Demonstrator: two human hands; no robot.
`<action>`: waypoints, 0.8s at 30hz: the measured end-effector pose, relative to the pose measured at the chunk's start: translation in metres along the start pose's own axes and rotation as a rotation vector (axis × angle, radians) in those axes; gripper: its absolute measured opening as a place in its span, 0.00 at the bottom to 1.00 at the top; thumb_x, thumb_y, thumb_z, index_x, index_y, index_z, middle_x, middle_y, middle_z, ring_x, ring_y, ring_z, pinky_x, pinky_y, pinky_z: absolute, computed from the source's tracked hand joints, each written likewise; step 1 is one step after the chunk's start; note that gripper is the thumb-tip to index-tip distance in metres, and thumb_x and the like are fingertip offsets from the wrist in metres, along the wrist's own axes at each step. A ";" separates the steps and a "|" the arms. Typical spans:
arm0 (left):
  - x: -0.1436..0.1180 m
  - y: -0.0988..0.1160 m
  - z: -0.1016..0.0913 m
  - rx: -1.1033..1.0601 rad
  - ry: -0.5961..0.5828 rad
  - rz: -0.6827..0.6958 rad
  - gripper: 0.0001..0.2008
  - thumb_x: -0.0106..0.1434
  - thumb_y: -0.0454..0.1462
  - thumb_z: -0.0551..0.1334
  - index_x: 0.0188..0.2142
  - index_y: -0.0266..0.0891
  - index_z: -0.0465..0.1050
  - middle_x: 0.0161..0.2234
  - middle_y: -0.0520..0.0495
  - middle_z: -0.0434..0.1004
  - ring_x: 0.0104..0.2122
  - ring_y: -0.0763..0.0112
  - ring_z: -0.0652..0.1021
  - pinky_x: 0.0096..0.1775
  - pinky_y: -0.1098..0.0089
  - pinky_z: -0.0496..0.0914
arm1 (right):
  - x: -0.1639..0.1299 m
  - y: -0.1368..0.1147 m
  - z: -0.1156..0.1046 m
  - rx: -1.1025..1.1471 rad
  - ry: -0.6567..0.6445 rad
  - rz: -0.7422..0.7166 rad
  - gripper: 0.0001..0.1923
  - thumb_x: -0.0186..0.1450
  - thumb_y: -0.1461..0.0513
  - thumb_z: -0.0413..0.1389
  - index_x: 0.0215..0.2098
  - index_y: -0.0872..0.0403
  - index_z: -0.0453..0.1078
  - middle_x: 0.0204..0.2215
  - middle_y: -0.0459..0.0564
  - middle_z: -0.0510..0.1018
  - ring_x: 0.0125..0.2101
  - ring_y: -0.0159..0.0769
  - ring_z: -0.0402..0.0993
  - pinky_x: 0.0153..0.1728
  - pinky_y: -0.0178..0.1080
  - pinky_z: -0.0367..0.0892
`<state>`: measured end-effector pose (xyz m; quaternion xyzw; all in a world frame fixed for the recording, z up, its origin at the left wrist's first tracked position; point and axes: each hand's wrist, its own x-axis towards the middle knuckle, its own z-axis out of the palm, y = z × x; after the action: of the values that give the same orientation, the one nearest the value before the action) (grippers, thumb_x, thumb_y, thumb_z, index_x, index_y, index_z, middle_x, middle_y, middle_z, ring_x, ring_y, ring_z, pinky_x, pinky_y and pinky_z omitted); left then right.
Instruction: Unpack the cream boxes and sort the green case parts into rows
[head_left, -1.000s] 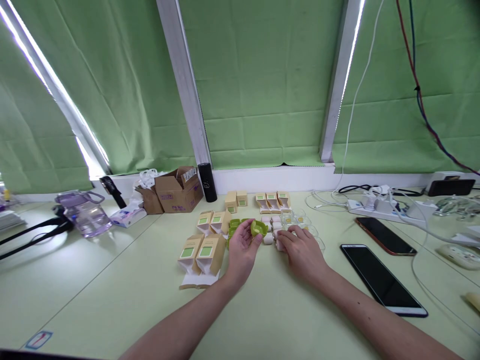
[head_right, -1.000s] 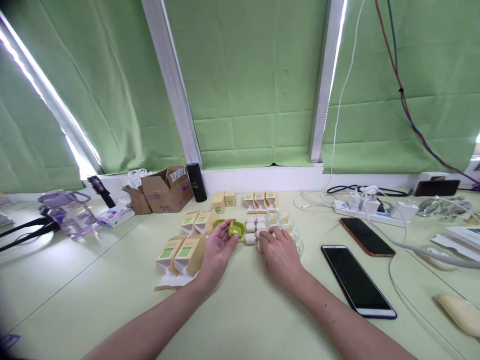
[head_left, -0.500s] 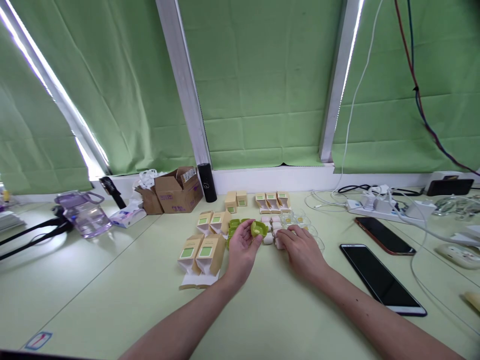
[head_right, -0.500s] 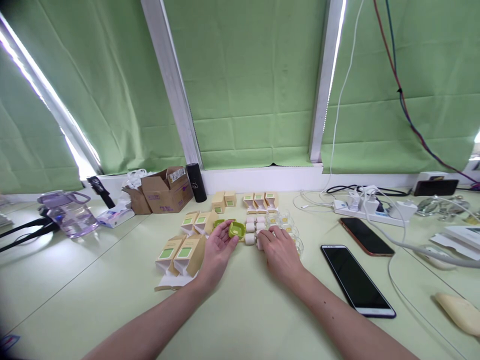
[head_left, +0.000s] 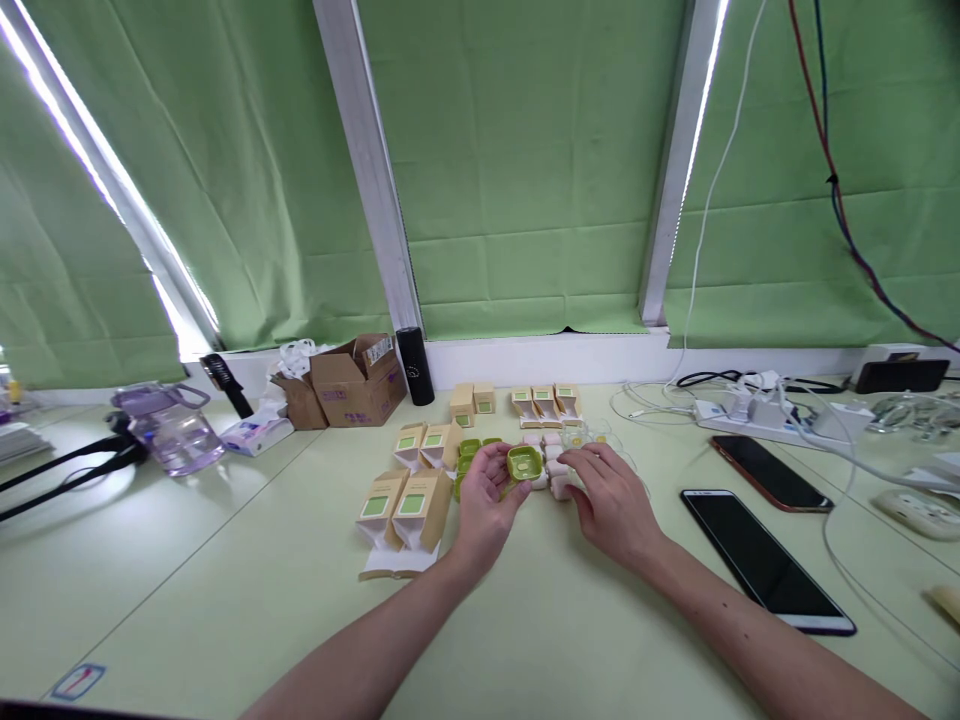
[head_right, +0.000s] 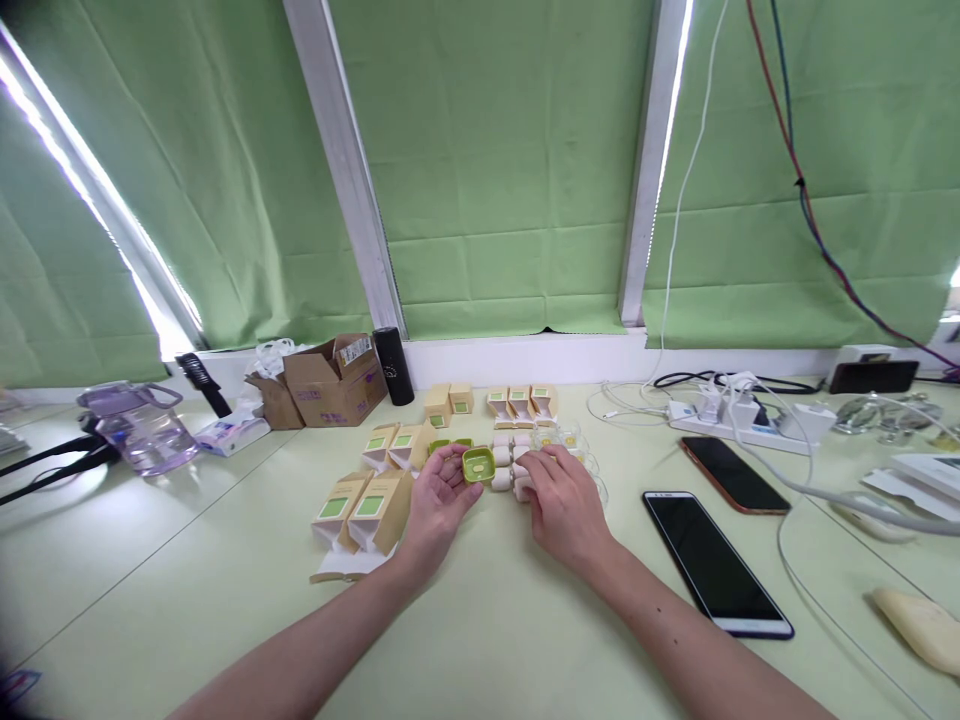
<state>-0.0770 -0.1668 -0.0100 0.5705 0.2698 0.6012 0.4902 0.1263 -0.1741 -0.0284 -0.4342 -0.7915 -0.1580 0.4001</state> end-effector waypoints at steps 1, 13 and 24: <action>-0.001 0.000 0.001 -0.008 -0.014 0.001 0.26 0.56 0.39 0.75 0.50 0.40 0.66 0.49 0.38 0.80 0.50 0.59 0.80 0.54 0.59 0.72 | 0.001 -0.001 -0.001 0.025 0.045 -0.017 0.20 0.65 0.70 0.55 0.55 0.53 0.67 0.48 0.55 0.80 0.51 0.51 0.69 0.51 0.52 0.70; -0.013 0.008 0.013 0.012 -0.129 -0.063 0.26 0.58 0.42 0.75 0.45 0.43 0.61 0.38 0.46 0.84 0.40 0.64 0.83 0.47 0.62 0.74 | 0.000 -0.022 -0.003 0.253 0.141 -0.077 0.27 0.69 0.63 0.58 0.64 0.51 0.58 0.58 0.60 0.71 0.61 0.53 0.65 0.58 0.60 0.68; -0.015 -0.001 0.015 0.160 -0.164 -0.120 0.27 0.57 0.55 0.73 0.40 0.41 0.63 0.35 0.45 0.81 0.37 0.62 0.82 0.41 0.65 0.72 | 0.001 -0.021 -0.002 0.309 0.125 0.029 0.19 0.68 0.60 0.56 0.56 0.51 0.61 0.53 0.60 0.71 0.55 0.54 0.66 0.54 0.60 0.68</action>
<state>-0.0648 -0.1832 -0.0144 0.6377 0.3096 0.4989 0.4987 0.1097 -0.1868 -0.0245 -0.3683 -0.7735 -0.0554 0.5128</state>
